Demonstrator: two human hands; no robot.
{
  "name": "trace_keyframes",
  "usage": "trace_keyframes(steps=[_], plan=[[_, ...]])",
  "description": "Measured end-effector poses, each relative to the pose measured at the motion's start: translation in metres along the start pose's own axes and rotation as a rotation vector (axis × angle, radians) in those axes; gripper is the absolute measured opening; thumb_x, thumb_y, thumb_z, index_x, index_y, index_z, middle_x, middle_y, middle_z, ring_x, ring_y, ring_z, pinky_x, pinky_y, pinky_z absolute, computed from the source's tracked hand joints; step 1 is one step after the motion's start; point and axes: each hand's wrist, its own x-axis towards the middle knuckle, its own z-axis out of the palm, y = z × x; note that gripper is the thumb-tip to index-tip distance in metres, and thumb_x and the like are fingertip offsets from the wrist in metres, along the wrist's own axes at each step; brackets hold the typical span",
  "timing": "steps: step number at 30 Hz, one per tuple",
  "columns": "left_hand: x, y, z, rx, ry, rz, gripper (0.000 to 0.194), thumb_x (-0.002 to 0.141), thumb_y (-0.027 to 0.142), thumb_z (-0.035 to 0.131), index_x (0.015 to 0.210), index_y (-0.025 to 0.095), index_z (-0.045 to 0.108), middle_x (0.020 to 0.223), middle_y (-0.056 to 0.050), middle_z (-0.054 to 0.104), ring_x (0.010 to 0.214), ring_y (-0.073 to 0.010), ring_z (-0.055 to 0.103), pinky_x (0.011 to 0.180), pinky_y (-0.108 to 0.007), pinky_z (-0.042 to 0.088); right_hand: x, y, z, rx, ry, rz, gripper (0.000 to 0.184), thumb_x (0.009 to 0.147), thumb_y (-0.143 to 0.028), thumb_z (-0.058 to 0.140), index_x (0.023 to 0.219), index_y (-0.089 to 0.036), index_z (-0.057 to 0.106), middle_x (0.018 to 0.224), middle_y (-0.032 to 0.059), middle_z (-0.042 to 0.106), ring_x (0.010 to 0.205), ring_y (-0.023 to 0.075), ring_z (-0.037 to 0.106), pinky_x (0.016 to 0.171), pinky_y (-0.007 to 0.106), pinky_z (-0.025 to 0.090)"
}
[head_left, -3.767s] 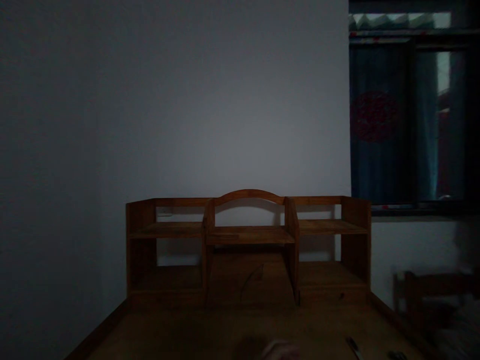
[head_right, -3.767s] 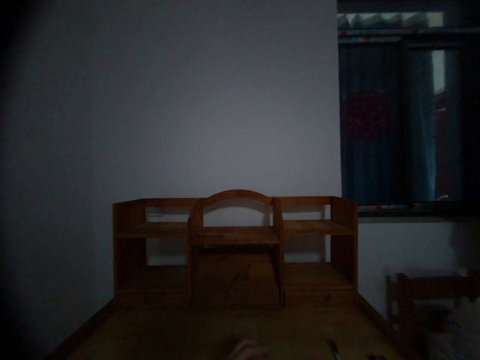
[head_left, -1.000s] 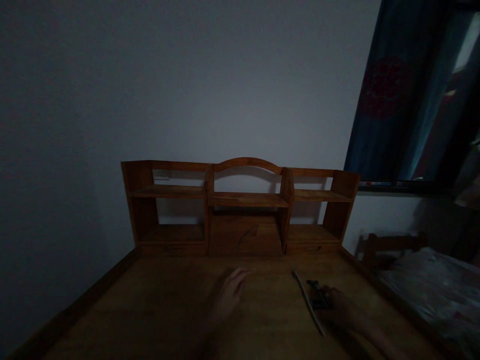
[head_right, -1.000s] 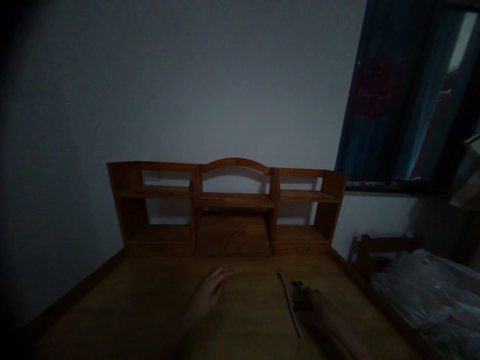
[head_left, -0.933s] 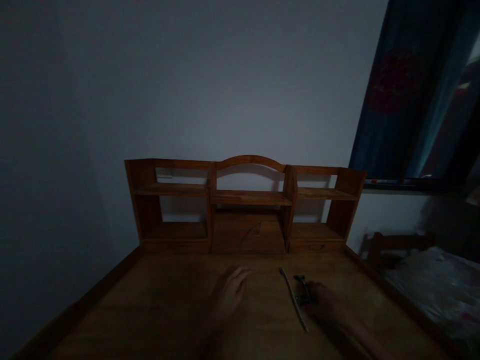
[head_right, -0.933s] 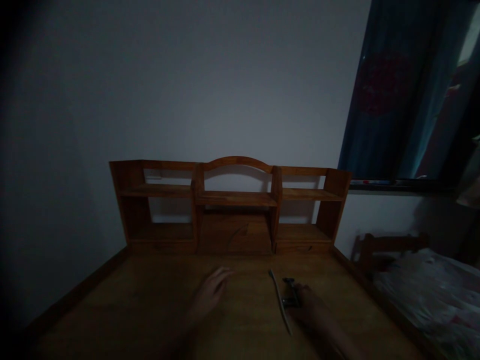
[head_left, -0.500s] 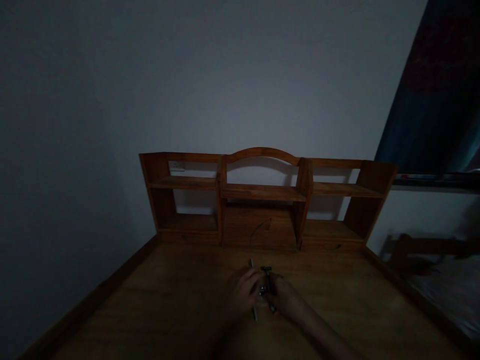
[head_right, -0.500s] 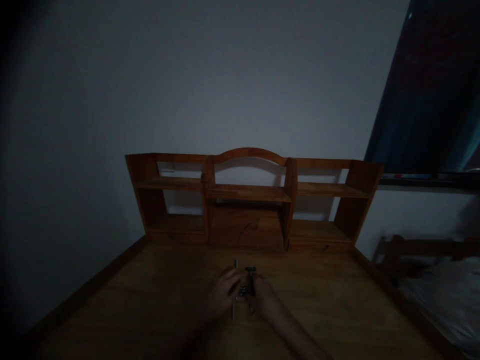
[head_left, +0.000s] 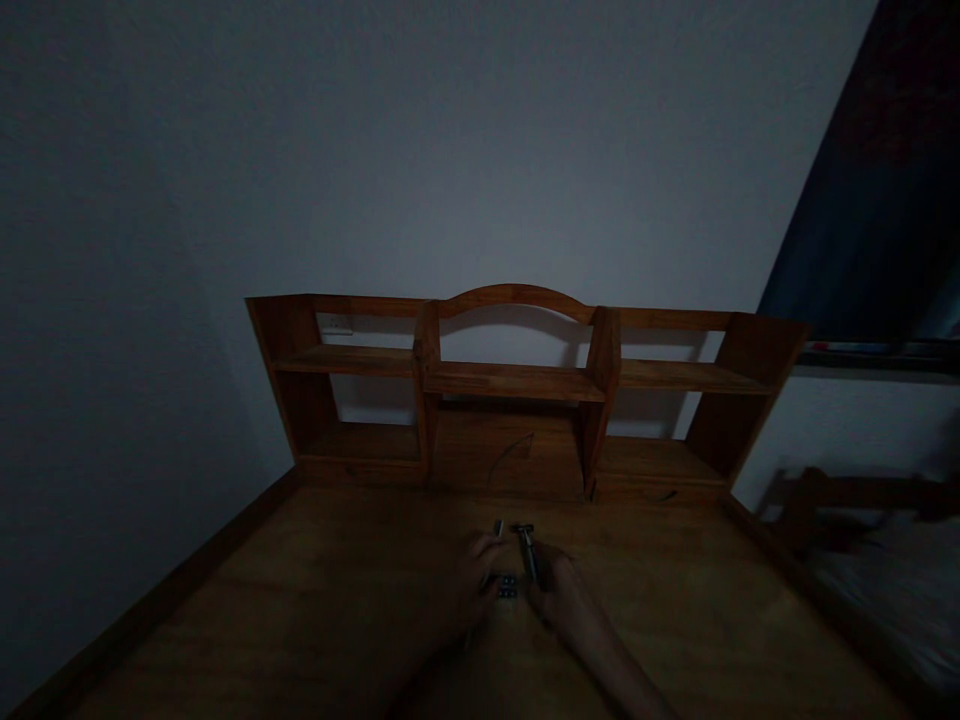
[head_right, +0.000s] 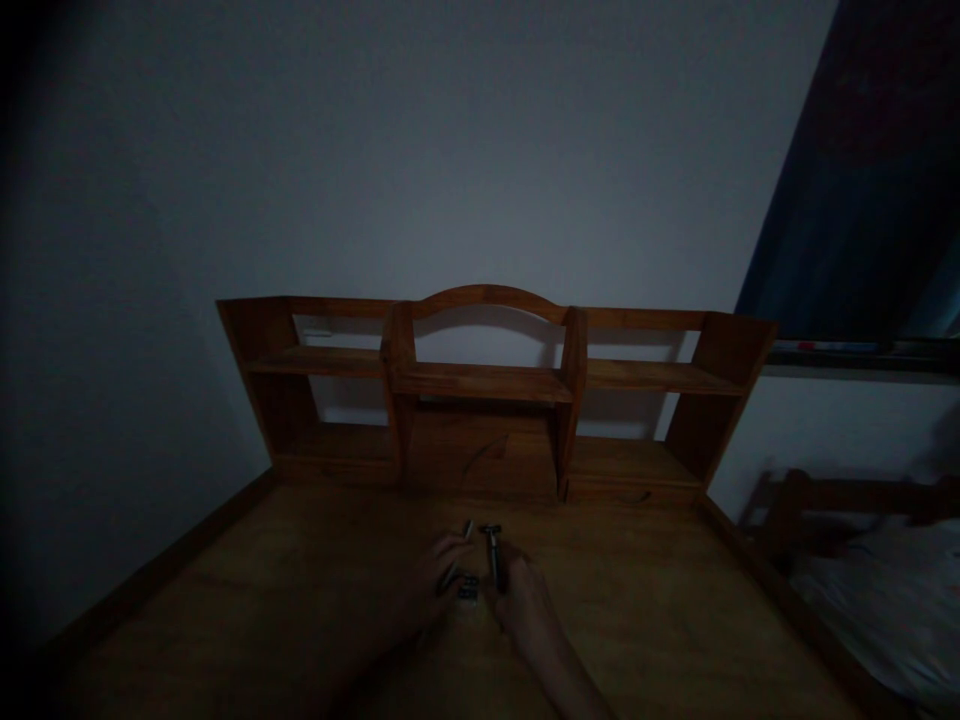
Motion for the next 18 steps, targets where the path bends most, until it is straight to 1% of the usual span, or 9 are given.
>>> trace_keyframes(steps=[3, 6, 10, 13, 15, 18], plan=[[0.001, 0.000, 0.000, 0.009, 0.016, -0.046, 0.051, 0.081, 0.017, 0.050, 0.130, 0.028, 0.044, 0.131, -0.005, 0.044, 0.122, -0.0206, 0.042, 0.105, -0.037, 0.035, 0.001, 0.005, -0.004, -0.117, 0.101, -0.015, 0.029, 0.075, -0.014, 0.049, 0.102, -0.017, 0.061, 0.094, 0.0090, 0.065, 0.088, 0.0216, 0.061, 0.077, 0.026, 0.042], [0.003, -0.003, 0.002, 0.003, 0.034, -0.064, 0.044, 0.085, 0.021, 0.048, 0.129, 0.027, 0.046, 0.130, -0.006, 0.046, 0.119, -0.0207, 0.045, 0.102, -0.038, 0.037, 0.000, 0.005, -0.009, -0.193, 0.151, -0.003, 0.030, 0.079, -0.015, 0.047, 0.106, -0.016, 0.057, 0.099, 0.0107, 0.063, 0.087, 0.0212, 0.061, 0.076, 0.026, 0.041], [0.005, -0.016, 0.008, -0.041, 0.095, -0.042, 0.040, 0.088, 0.022, 0.043, 0.128, 0.026, 0.047, 0.129, -0.007, 0.047, 0.117, -0.0194, 0.046, 0.101, -0.037, 0.039, -0.002, 0.000, -0.011, -0.282, 0.158, 0.024, 0.034, 0.081, -0.016, 0.044, 0.114, -0.013, 0.049, 0.101, 0.0128, 0.062, 0.080, 0.0209, 0.062, 0.068, 0.026, 0.040], [0.006, -0.023, 0.010, -0.069, 0.102, -0.051, 0.039, 0.087, 0.021, 0.044, 0.125, 0.026, 0.050, 0.125, -0.006, 0.051, 0.114, -0.0191, 0.049, 0.099, -0.037, 0.041, -0.001, 0.000, -0.006, -0.321, 0.156, 0.017, 0.039, 0.080, -0.017, 0.045, 0.119, -0.012, 0.043, 0.100, 0.0125, 0.063, 0.077, 0.0213, 0.062, 0.064, 0.026, 0.038], [0.005, -0.022, 0.007, -0.084, 0.103, -0.058, 0.037, 0.086, 0.021, 0.045, 0.122, 0.027, 0.053, 0.123, -0.005, 0.053, 0.112, -0.0193, 0.051, 0.097, -0.037, 0.042, 0.000, 0.003, -0.002, -0.334, 0.155, -0.017, 0.037, 0.081, -0.018, 0.045, 0.118, -0.013, 0.043, 0.096, 0.0114, 0.063, 0.076, 0.0214, 0.061, 0.063, 0.026, 0.038], [0.003, -0.012, -0.001, -0.081, 0.111, -0.063, 0.036, 0.087, 0.021, 0.045, 0.121, 0.028, 0.055, 0.121, -0.005, 0.054, 0.111, -0.0199, 0.051, 0.097, -0.037, 0.042, 0.002, 0.007, 0.004, -0.343, 0.166, -0.082, 0.027, 0.085, -0.021, 0.041, 0.110, -0.014, 0.047, 0.091, 0.0098, 0.063, 0.076, 0.0208, 0.060, 0.065, 0.026, 0.039]])
